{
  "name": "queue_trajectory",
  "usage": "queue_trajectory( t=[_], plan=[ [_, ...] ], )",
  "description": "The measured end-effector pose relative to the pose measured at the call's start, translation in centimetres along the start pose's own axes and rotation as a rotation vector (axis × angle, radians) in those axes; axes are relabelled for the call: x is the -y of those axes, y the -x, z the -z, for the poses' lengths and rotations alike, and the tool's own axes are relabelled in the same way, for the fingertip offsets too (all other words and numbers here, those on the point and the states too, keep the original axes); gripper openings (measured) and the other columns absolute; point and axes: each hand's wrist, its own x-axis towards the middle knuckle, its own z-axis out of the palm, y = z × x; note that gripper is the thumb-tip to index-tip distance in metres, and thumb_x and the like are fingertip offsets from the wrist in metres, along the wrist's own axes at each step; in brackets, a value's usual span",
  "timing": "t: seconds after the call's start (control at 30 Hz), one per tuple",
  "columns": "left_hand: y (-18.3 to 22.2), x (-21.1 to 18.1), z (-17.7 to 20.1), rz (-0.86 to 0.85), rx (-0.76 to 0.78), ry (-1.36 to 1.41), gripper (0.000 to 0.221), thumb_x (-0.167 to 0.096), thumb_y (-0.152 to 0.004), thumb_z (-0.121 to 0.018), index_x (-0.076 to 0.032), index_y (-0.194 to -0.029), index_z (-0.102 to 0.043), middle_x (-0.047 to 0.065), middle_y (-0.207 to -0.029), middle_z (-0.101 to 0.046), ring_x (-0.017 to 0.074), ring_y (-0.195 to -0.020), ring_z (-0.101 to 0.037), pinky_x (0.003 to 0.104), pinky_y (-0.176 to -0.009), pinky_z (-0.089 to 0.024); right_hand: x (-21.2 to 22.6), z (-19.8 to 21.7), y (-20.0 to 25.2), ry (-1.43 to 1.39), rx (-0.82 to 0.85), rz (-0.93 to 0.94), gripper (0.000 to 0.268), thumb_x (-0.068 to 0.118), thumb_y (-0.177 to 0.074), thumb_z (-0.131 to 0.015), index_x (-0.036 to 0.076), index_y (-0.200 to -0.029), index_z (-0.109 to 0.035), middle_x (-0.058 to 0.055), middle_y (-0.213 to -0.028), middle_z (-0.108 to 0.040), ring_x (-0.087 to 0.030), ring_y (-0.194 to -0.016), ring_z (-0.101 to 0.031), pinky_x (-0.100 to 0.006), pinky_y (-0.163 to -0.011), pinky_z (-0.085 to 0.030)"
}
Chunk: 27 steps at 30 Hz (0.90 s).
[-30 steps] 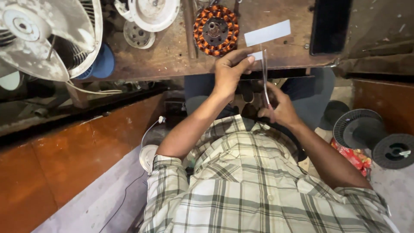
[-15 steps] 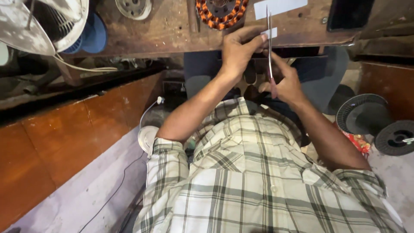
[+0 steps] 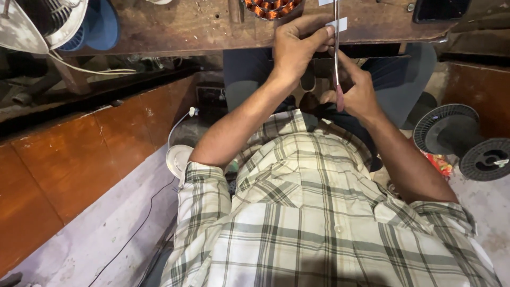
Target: The person cuts a strip of white insulating material with scissors and applies it to the copper windings of a fan motor stator. They then cut a thin wire and insert it into the stator slots, adjusting the windings by hand.
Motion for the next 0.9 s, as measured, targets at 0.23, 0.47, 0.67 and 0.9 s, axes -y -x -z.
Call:
queue_trajectory(
  t=[0.23, 0.47, 0.67, 0.9],
  plan=[
    [0.2, -0.1, 0.0, 0.008, 0.007, 0.008, 0.028, -0.008, -0.097, -0.074, 0.003, -0.122, -0.072, 0.013, -0.102, -0.08, 0.0156, -0.087, -0.078, 0.029, -0.079, -0.065, -0.6, 0.0, 0.3, 0.182, -0.018, -0.13, 0.108, 0.043, -0.072, -0.095, 0.004, -0.16, -0.046, -0.012, -0.117, -0.077, -0.014, -0.103, -0.073, -0.031, -0.093, -0.058],
    [1.3, -2.3, 1.2, 0.002, 0.171, 0.164, 0.033, -0.01, -0.099, -0.071, 0.0, -0.13, -0.066, 0.009, -0.114, -0.075, 0.0142, -0.096, -0.074, 0.03, -0.082, -0.062, 1.7, 0.0, 1.1, 0.191, -0.071, 0.031, 0.101, 0.035, -0.077, -0.097, 0.003, -0.158, -0.047, -0.016, -0.129, -0.074, -0.019, -0.113, -0.073, -0.035, -0.097, -0.059],
    [2.0, -2.1, 1.0, -0.012, 0.122, 0.161, 0.028, -0.005, -0.097, -0.075, 0.006, -0.122, -0.069, 0.014, -0.109, -0.077, 0.0168, -0.094, -0.074, 0.032, -0.082, -0.062, 4.2, -0.5, 0.8, 0.42, -0.137, 0.187, 0.104, 0.038, -0.073, -0.099, 0.006, -0.157, -0.046, -0.021, -0.129, -0.07, -0.031, -0.115, -0.074, -0.038, -0.096, -0.058],
    [2.9, -2.2, 1.4, -0.023, 0.144, 0.225, 0.024, -0.003, -0.095, -0.077, 0.008, -0.116, -0.072, 0.015, -0.106, -0.077, 0.0177, -0.092, -0.074, 0.033, -0.084, -0.063, 4.6, -0.8, 0.5, 0.464, -0.178, 0.22, 0.105, 0.037, -0.069, -0.101, 0.007, -0.155, -0.048, -0.021, -0.114, -0.071, -0.033, -0.099, -0.074, -0.04, -0.086, -0.058]
  ],
)
